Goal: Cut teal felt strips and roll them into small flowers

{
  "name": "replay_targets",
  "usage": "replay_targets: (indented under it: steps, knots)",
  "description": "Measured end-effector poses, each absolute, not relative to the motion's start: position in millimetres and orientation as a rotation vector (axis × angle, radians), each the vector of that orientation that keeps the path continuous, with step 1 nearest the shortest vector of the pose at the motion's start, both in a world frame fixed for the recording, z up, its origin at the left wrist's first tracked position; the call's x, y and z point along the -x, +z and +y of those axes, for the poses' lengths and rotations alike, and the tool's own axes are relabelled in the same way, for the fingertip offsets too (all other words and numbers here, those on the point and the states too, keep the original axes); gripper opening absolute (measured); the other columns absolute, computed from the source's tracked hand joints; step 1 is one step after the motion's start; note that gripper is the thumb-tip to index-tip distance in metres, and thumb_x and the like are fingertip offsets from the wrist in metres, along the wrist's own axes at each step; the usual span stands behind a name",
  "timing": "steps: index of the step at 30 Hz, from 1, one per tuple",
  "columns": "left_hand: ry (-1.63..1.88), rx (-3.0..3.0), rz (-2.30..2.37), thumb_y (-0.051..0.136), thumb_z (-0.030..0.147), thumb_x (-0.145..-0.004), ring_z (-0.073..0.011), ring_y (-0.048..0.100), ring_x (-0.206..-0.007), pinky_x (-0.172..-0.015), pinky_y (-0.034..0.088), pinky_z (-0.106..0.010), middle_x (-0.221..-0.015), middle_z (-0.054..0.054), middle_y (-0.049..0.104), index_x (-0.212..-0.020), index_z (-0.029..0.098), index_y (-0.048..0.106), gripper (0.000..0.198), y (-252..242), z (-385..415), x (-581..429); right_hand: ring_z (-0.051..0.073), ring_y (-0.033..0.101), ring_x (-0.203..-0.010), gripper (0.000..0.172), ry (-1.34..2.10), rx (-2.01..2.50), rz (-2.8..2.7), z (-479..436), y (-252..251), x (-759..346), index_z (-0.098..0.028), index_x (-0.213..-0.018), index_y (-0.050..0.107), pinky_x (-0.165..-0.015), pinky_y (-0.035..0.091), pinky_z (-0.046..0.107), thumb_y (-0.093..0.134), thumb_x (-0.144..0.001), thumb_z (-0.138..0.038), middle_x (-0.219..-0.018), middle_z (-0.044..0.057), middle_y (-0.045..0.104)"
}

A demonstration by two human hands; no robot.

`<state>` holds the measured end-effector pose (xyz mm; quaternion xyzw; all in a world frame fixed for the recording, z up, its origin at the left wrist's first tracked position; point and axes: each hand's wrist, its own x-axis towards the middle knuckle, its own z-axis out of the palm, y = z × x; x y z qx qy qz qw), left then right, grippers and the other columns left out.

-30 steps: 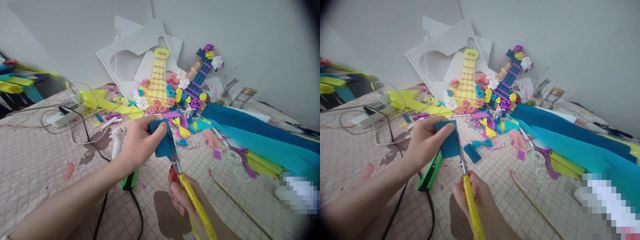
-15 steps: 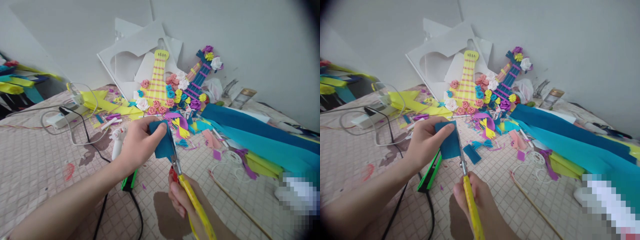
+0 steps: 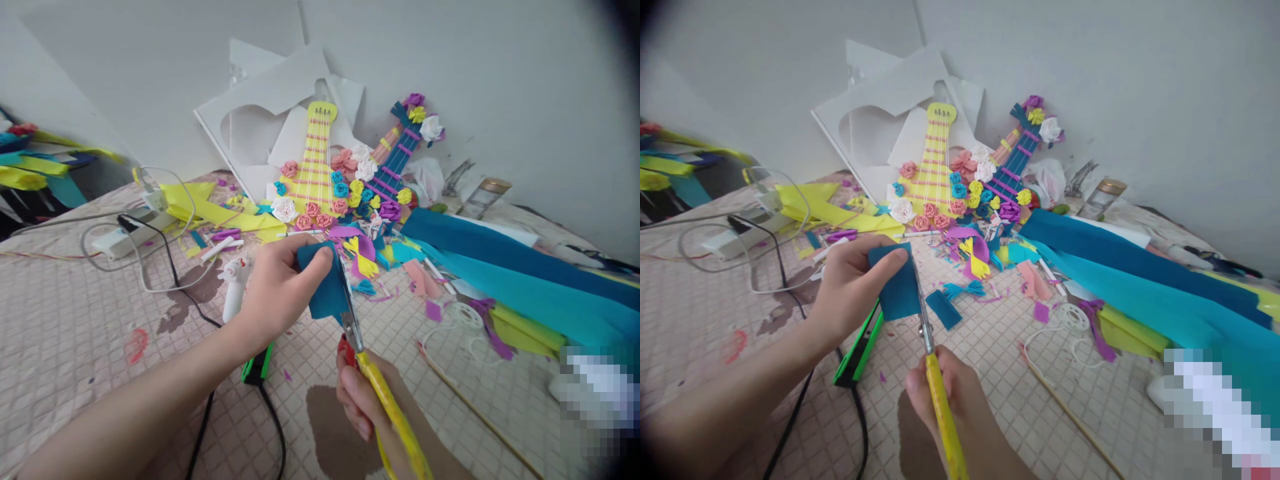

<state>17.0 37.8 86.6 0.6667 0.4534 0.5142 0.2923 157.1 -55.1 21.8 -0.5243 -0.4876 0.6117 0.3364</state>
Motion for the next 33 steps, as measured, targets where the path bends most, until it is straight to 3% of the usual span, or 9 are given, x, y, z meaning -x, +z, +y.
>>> replay_targets:
  steps: [33]
  knots:
    - [1.399, -1.790, 1.171, 0.057, 0.027, -0.077, -0.0090, 0.041, -0.054, -0.043, 0.033, -0.017, -0.053, 0.003, 0.044, -0.057, 0.017, 0.053, 0.023, 86, 38, -16, 0.005, 0.033, -0.041, 0.044, 1.557, 1.428, -1.321, -57, 19, -154, -0.020, -0.068, 0.038, -0.040, 0.024, 0.021, 0.048, -0.080, -0.061, -0.052, -0.006, 0.039]
